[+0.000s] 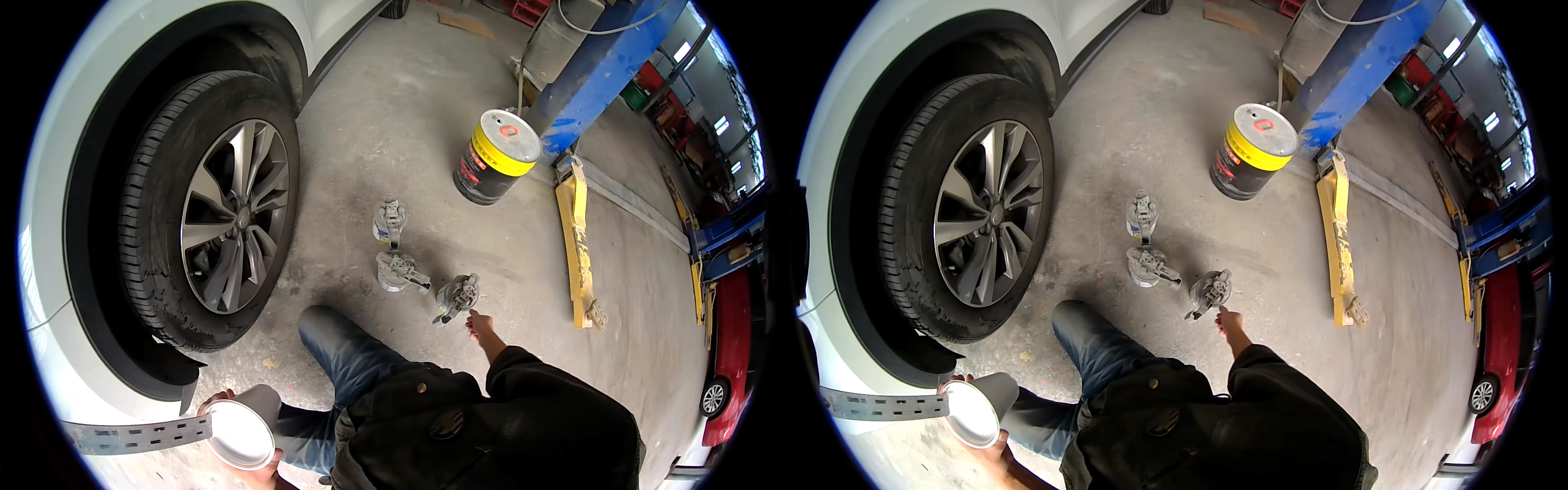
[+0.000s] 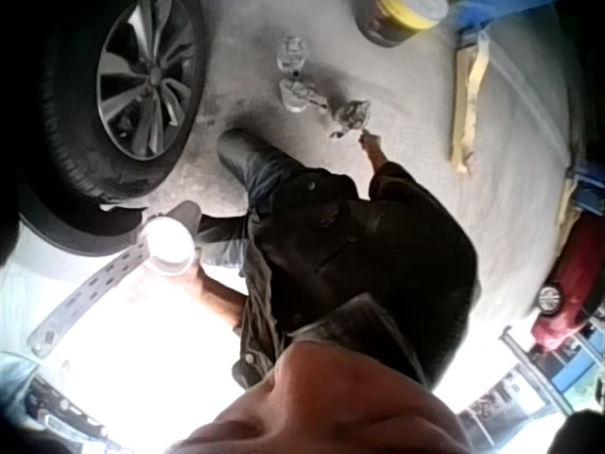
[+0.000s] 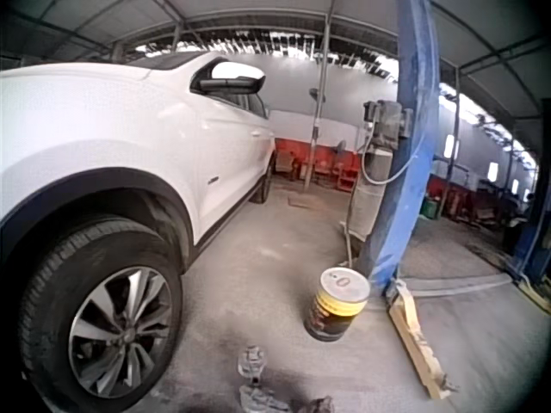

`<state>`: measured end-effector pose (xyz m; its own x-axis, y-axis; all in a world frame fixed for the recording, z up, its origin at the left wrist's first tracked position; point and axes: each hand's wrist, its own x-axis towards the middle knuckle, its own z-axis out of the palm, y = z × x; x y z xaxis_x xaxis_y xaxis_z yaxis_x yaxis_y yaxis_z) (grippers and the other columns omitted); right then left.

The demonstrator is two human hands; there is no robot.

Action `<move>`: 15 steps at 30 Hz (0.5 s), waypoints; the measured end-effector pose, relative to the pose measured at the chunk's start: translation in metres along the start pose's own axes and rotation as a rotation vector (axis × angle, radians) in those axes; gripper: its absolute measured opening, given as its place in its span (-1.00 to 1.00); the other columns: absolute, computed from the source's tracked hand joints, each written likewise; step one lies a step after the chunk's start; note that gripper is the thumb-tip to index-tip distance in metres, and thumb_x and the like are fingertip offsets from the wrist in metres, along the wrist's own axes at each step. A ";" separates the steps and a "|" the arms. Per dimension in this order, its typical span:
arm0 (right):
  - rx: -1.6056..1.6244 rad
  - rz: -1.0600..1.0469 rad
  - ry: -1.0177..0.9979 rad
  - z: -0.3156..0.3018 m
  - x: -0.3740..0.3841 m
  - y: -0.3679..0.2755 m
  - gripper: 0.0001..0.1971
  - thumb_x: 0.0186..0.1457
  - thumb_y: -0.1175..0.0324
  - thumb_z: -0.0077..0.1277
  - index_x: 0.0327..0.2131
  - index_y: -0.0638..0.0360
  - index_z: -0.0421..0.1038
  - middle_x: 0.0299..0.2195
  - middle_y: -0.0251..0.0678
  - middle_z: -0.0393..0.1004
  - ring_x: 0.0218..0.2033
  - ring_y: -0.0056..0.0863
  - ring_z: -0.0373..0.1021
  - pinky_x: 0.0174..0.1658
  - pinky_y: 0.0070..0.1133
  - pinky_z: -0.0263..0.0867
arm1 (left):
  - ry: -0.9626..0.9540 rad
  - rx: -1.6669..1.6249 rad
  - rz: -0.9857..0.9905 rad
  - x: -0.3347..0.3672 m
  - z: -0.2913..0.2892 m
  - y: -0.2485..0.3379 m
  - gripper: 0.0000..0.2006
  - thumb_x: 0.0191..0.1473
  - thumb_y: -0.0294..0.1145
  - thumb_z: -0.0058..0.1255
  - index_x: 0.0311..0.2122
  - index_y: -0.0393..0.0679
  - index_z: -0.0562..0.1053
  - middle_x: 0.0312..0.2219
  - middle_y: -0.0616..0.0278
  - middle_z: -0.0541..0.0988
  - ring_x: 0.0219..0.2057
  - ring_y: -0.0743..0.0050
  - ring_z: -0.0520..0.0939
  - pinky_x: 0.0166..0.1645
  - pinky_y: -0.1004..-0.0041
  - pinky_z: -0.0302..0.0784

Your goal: The person holds a small container of white paint and uses a metal ruler to apply the paint to the front fender of a white car. The person repeatedly dips the ruler into the paint and drags it across the car's surface. The person also briefly walks to a nearby area to pick up a spray can before returning to the car to continue the painting process.

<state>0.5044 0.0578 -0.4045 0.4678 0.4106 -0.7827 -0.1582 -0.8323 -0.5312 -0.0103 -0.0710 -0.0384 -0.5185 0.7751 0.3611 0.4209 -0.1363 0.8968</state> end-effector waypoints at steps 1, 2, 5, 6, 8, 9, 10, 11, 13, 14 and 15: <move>0.006 0.024 -0.001 0.011 -0.004 0.001 -0.58 0.08 -0.06 0.09 -0.51 0.14 0.47 -0.66 -0.34 0.43 -0.74 -0.53 0.27 -0.72 -0.52 0.14 | -0.036 -0.004 -0.034 0.000 -0.001 0.001 0.15 -0.36 0.40 0.33 0.19 -0.29 0.15 -0.02 0.01 0.35 0.08 0.02 0.40 0.17 -0.05 0.33; 0.011 0.050 -0.004 0.022 -0.012 -0.001 -0.55 0.05 -0.11 0.10 -0.51 0.15 0.46 -0.66 -0.33 0.43 -0.72 -0.51 0.29 -0.70 -0.50 0.15 | -0.039 0.000 -0.029 0.002 0.000 0.002 0.15 -0.35 0.40 0.32 0.19 -0.29 0.16 -0.02 0.01 0.35 0.08 0.02 0.40 0.17 -0.05 0.33; -0.017 0.109 0.030 0.043 -0.018 -0.012 -0.43 -0.01 -0.23 0.08 -0.37 0.20 0.50 -0.54 -0.30 0.49 -0.66 -0.47 0.32 -0.64 -0.52 0.22 | -0.028 0.012 -0.023 0.002 0.002 0.007 0.13 -0.35 0.38 0.33 0.18 -0.28 0.16 -0.02 0.01 0.35 0.08 0.03 0.40 0.17 -0.04 0.33; -0.115 0.091 0.090 0.048 -0.024 -0.019 -0.40 -0.02 -0.24 0.08 -0.34 0.23 0.50 -0.54 -0.29 0.48 -0.66 -0.45 0.32 -0.63 -0.52 0.24 | -0.009 0.016 -0.025 -0.001 0.003 0.011 0.13 -0.35 0.37 0.34 0.18 -0.28 0.16 -0.02 0.01 0.34 0.07 0.03 0.40 0.17 -0.03 0.33; -0.316 0.044 0.211 0.054 -0.036 -0.030 -0.34 -0.04 -0.27 0.08 -0.27 0.28 0.51 -0.54 -0.27 0.47 -0.65 -0.40 0.33 -0.61 -0.51 0.27 | 0.016 -0.006 -0.041 -0.006 0.002 0.011 0.12 -0.35 0.32 0.36 0.18 -0.28 0.17 -0.01 0.01 0.34 0.06 0.03 0.40 0.16 -0.02 0.32; -0.295 0.104 0.109 0.052 -0.027 -0.024 -0.19 -0.08 -0.38 0.06 -0.08 0.25 0.45 -0.34 -0.19 0.48 -0.41 -0.33 0.40 -0.40 -0.40 0.39 | 0.021 -0.027 -0.054 -0.009 0.001 0.010 0.11 -0.36 0.29 0.38 0.19 -0.28 0.17 -0.01 0.01 0.34 0.06 0.03 0.40 0.16 -0.01 0.32; -0.216 0.101 0.071 0.045 -0.021 -0.014 -0.18 -0.08 -0.40 0.05 -0.04 0.19 0.42 -0.25 -0.18 0.45 -0.31 -0.32 0.37 -0.32 -0.34 0.38 | 0.030 -0.047 -0.067 -0.012 -0.002 0.010 0.10 -0.36 0.25 0.40 0.19 -0.27 0.17 -0.01 0.01 0.34 0.06 0.04 0.41 0.15 0.00 0.33; -0.149 0.096 0.014 0.047 -0.019 -0.004 -0.17 -0.07 -0.43 0.04 0.01 0.13 0.38 -0.16 -0.18 0.42 -0.20 -0.31 0.34 -0.24 -0.28 0.36 | 0.055 -0.100 -0.157 -0.013 0.000 0.020 0.11 -0.42 0.17 0.45 0.18 -0.28 0.18 -0.01 0.01 0.36 0.06 0.07 0.41 0.14 0.06 0.33; -0.022 0.134 -0.096 0.055 0.000 0.011 -0.17 -0.05 -0.45 0.02 0.11 -0.02 0.31 0.03 -0.23 0.31 -0.03 -0.28 0.23 -0.07 -0.17 0.29 | 0.068 -0.187 -0.245 -0.009 0.006 0.035 0.12 -0.48 0.06 0.51 0.18 -0.30 0.18 0.00 -0.01 0.38 0.05 0.12 0.42 0.13 0.14 0.33; 0.032 0.179 -0.133 0.056 0.013 0.019 -0.19 -0.03 -0.45 0.01 0.15 -0.11 0.27 0.12 -0.28 0.23 0.05 -0.27 0.16 0.01 -0.13 0.23 | 0.055 -0.197 -0.242 -0.007 0.005 0.036 0.11 -0.47 0.02 0.52 0.18 -0.31 0.18 0.01 -0.02 0.39 0.05 0.13 0.43 0.13 0.16 0.34; 0.066 0.173 -0.121 0.057 0.019 0.023 -0.23 0.00 -0.41 0.01 0.14 -0.13 0.27 0.09 -0.33 0.24 0.02 -0.28 0.17 0.00 -0.13 0.24 | 0.043 -0.205 -0.237 -0.006 0.004 0.037 0.10 -0.47 -0.03 0.54 0.19 -0.31 0.18 0.02 -0.02 0.39 0.05 0.15 0.43 0.12 0.18 0.35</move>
<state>0.4604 0.0680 -0.4501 0.3217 0.3089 -0.8950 -0.2852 -0.8698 -0.4027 0.0113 -0.0779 -0.0085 -0.6173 0.7737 0.1422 0.1281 -0.0795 0.9886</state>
